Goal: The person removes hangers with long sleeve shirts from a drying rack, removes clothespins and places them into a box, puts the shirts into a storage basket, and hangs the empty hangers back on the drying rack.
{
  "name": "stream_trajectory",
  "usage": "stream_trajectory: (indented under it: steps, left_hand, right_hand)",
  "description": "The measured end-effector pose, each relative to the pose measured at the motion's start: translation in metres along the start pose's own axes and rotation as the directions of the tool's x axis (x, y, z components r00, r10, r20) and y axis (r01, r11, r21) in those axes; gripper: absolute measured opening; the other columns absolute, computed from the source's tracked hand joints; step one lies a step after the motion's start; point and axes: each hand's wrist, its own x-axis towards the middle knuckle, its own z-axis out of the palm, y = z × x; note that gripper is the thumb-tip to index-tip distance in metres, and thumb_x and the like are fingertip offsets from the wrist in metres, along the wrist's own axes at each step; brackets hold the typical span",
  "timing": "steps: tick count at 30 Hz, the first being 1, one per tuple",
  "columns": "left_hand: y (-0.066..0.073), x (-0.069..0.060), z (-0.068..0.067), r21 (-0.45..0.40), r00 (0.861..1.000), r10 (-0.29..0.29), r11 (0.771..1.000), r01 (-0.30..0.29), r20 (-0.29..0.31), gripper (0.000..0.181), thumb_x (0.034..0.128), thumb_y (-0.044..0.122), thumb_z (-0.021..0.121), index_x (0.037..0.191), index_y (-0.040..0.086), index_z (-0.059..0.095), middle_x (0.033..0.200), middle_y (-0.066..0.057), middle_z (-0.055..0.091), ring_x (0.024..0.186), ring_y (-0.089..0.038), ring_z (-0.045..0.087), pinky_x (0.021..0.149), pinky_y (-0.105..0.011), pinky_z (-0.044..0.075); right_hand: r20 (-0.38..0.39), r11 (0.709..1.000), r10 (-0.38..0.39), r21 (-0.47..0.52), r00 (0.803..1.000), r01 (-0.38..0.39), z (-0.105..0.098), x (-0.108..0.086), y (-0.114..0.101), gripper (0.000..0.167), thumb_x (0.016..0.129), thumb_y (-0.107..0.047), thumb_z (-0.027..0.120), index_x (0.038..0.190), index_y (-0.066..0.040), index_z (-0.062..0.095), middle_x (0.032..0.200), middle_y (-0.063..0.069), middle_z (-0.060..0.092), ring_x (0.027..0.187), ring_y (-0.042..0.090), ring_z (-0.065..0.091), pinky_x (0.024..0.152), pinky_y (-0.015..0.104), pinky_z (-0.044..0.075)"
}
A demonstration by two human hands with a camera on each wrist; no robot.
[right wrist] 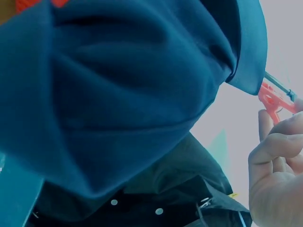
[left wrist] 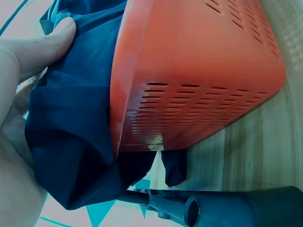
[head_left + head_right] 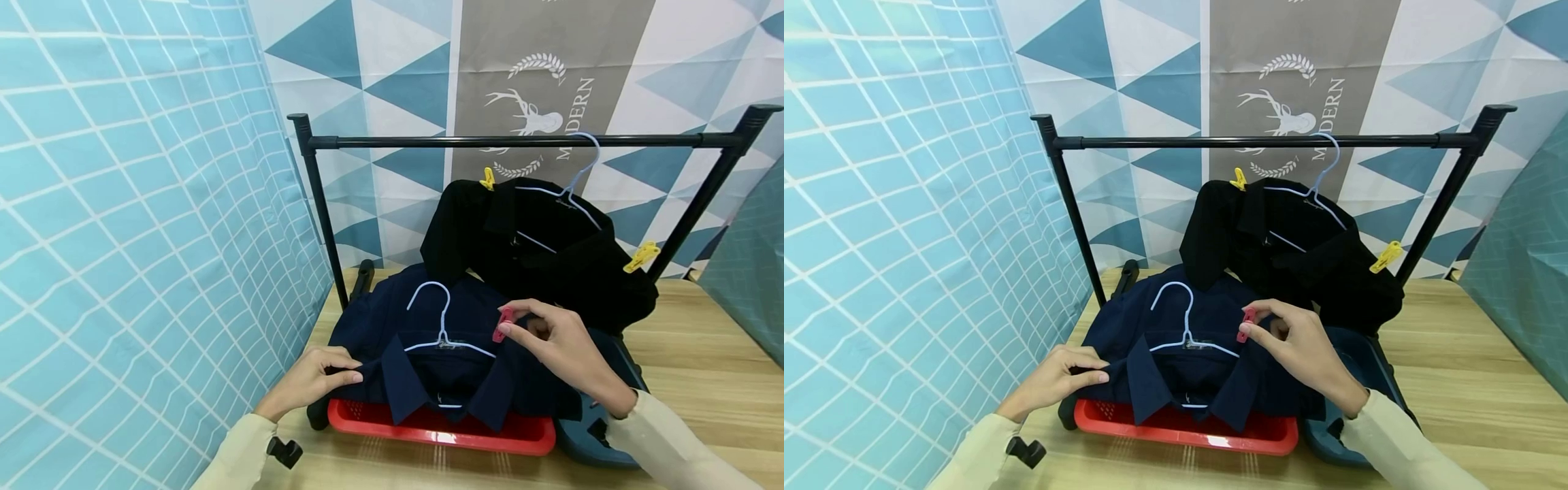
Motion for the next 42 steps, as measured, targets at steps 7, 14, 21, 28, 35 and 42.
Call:
stream_trajectory:
  steps: [7,14,21,28,35,42]
  left_hand:
    - [0.001,-0.001,0.001,-0.007,1.0,-0.003,1.0,0.003,-0.014,0.016,0.0946,0.015,0.076,0.109,0.012,0.082,0.086,0.01,0.071,0.071,-0.005,0.059,0.061,-0.026,0.05]
    - [0.001,-0.001,0.001,-0.008,1.0,0.011,1.0,-0.011,-0.026,0.016,0.0922,0.011,0.077,0.107,0.011,0.082,0.086,0.009,0.071,0.071,-0.005,0.059,0.061,-0.025,0.05]
    - [0.002,0.001,0.001,-0.014,1.0,0.01,1.0,-0.01,-0.006,0.016,0.0957,0.018,0.075,0.11,0.014,0.082,0.087,0.01,0.071,0.072,-0.006,0.061,0.063,-0.027,0.052]
    - [0.002,0.0,0.001,-0.01,1.0,0.013,1.0,-0.013,-0.012,0.016,0.0945,0.016,0.076,0.109,0.015,0.082,0.086,0.011,0.071,0.072,-0.006,0.06,0.062,-0.026,0.052]
    - [-0.001,-0.001,0.003,-0.012,0.999,0.039,0.999,-0.039,-0.032,0.016,0.0908,0.007,0.078,0.106,0.01,0.082,0.085,0.008,0.071,0.071,-0.005,0.059,0.06,-0.025,0.05]
    - [-0.004,-0.001,0.004,-0.011,0.998,0.059,0.998,-0.059,-0.036,0.016,0.0901,0.005,0.078,0.105,0.008,0.082,0.085,0.008,0.071,0.071,-0.005,0.06,0.06,-0.025,0.051]
  right_hand:
    - [-0.044,1.0,0.021,0.009,0.999,-0.02,-0.006,-0.003,0.004,0.024,0.098,-0.02,0.074,0.122,-0.018,0.07,0.096,-0.007,0.064,0.051,0.012,0.049,0.048,0.026,0.039]
    - [-0.071,1.0,0.019,-0.004,0.997,-0.019,-0.012,-0.006,0.011,0.026,0.097,-0.017,0.075,0.122,-0.014,0.07,0.095,-0.005,0.063,0.05,0.011,0.049,0.045,0.026,0.04]
    - [-0.089,0.998,0.06,-0.028,0.994,-0.063,-0.018,-0.015,0.022,0.025,0.098,-0.02,0.073,0.122,-0.014,0.07,0.095,-0.004,0.063,0.052,0.012,0.05,0.047,0.026,0.039]
    - [-0.096,0.992,0.115,-0.046,0.989,-0.12,-0.023,-0.025,0.035,0.025,0.099,-0.025,0.073,0.123,-0.019,0.069,0.098,-0.002,0.066,0.053,0.013,0.051,0.047,0.026,0.039]
    - [-0.088,0.98,0.185,-0.052,0.979,-0.19,-0.027,-0.035,0.051,0.03,0.1,-0.028,0.07,0.126,-0.012,0.068,0.105,0.005,0.069,0.056,0.013,0.053,0.047,0.027,0.041]
    - [-0.084,0.965,0.242,-0.08,0.967,-0.248,-0.033,-0.042,0.064,0.031,0.101,-0.032,0.069,0.125,-0.012,0.068,0.107,0.008,0.071,0.059,0.013,0.054,0.048,0.028,0.038]
